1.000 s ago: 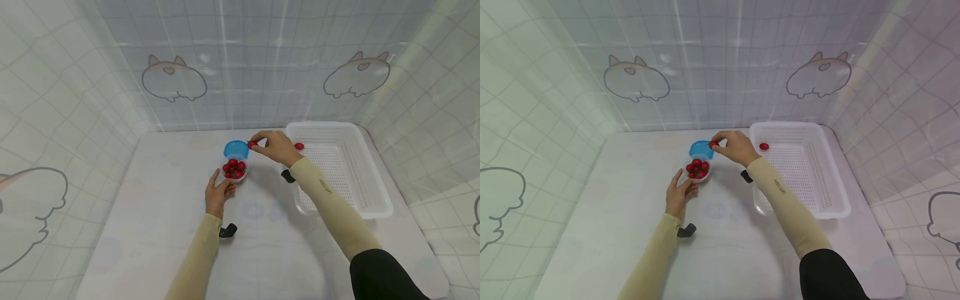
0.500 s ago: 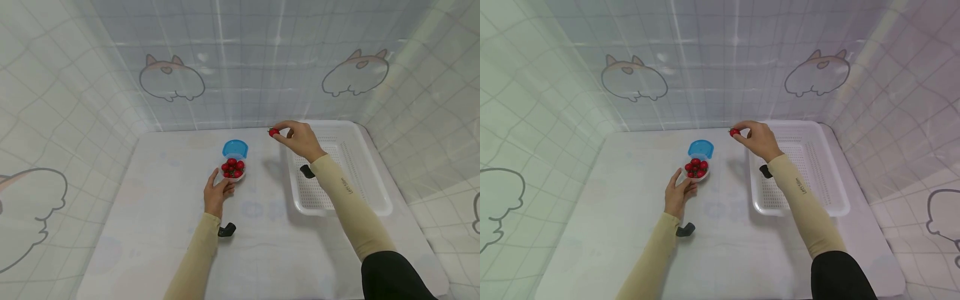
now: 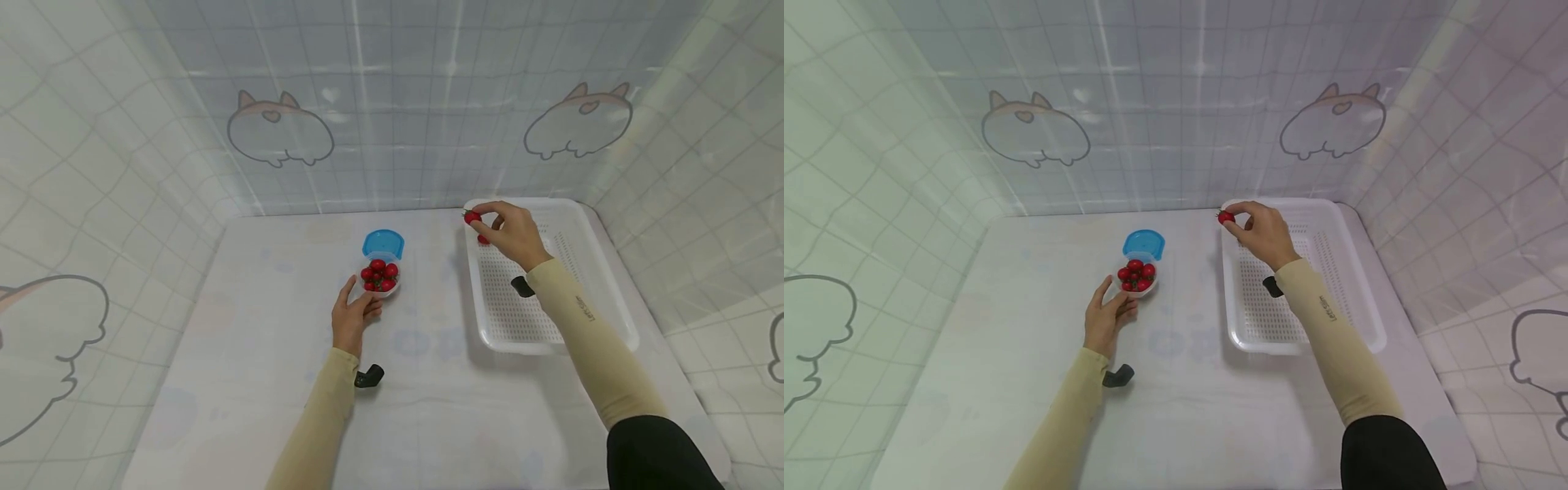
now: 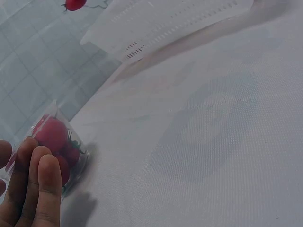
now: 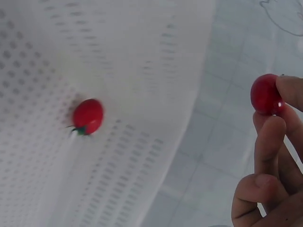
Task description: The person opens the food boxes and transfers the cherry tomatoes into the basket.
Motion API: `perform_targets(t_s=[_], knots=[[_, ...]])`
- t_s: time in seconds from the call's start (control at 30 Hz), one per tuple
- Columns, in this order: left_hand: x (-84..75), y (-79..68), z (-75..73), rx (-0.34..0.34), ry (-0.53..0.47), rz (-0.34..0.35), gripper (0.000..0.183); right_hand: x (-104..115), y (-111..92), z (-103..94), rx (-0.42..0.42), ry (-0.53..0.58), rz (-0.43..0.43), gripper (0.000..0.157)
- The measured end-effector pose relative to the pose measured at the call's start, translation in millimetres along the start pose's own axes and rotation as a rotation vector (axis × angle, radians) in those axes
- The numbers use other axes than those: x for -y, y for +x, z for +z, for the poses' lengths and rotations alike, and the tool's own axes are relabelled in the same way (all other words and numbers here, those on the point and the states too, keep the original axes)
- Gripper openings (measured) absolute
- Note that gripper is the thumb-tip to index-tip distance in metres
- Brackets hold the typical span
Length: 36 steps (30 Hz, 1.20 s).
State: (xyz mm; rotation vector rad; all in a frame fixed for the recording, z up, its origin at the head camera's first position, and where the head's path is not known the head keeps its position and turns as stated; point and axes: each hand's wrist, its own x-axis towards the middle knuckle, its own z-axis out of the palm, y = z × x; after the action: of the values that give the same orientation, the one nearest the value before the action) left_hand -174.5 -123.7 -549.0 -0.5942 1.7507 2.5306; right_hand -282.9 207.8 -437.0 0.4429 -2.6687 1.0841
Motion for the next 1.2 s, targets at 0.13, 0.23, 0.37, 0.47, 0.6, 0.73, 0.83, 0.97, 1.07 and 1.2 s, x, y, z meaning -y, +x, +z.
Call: perform_targets(t_s=[0.13, 0.23, 0.37, 0.47, 0.6, 0.73, 0.83, 0.97, 1.07, 1.2], knots=[[0.7, 0.4, -0.5, -0.001, 0.002, -0.001, 0.062, -13.4, -1.3, 0.7, -0.024, -0.047, -0.004, 0.032], [1.6, 0.7, -0.2, -0.007, -0.007, -0.007, 0.062, -25.2, -2.3, 1.5, -0.028, -0.092, -0.016, 0.032], [2.7, 1.2, -0.2, -0.012, -0.017, -0.008, 0.061, -38.1, -4.7, 2.0, -0.022, -0.119, -0.021, 0.032], [2.6, 0.6, 0.0, -0.009, -0.022, 0.015, 0.061, -45.5, -6.3, 3.2, 0.002, -0.125, -0.001, 0.030], [1.8, -1.2, 0.0, 0.007, -0.032, 0.053, 0.062, -56.5, -7.0, 8.7, 0.060, -0.154, 0.026, 0.029], [1.6, -1.9, 0.0, 0.020, -0.029, 0.057, 0.061, -68.0, -6.8, 16.0, 0.114, -0.209, 0.045, 0.031], [1.1, -1.8, 0.1, 0.023, -0.023, 0.045, 0.061, -74.0, -6.9, 20.1, 0.159, -0.240, 0.060, 0.032], [0.1, -1.1, 0.0, 0.030, -0.027, 0.017, 0.063, -76.7, -8.1, 23.0, 0.225, -0.261, 0.066, 0.031], [-5.8, -4.1, 1.5, 0.044, -0.039, -0.001, 0.065, -77.4, -9.4, 24.8, 0.250, -0.281, 0.064, 0.031], [-18.1, -11.0, 5.4, 0.050, -0.045, -0.012, 0.066, -80.8, -8.7, 27.8, 0.259, -0.305, 0.054, 0.033]])
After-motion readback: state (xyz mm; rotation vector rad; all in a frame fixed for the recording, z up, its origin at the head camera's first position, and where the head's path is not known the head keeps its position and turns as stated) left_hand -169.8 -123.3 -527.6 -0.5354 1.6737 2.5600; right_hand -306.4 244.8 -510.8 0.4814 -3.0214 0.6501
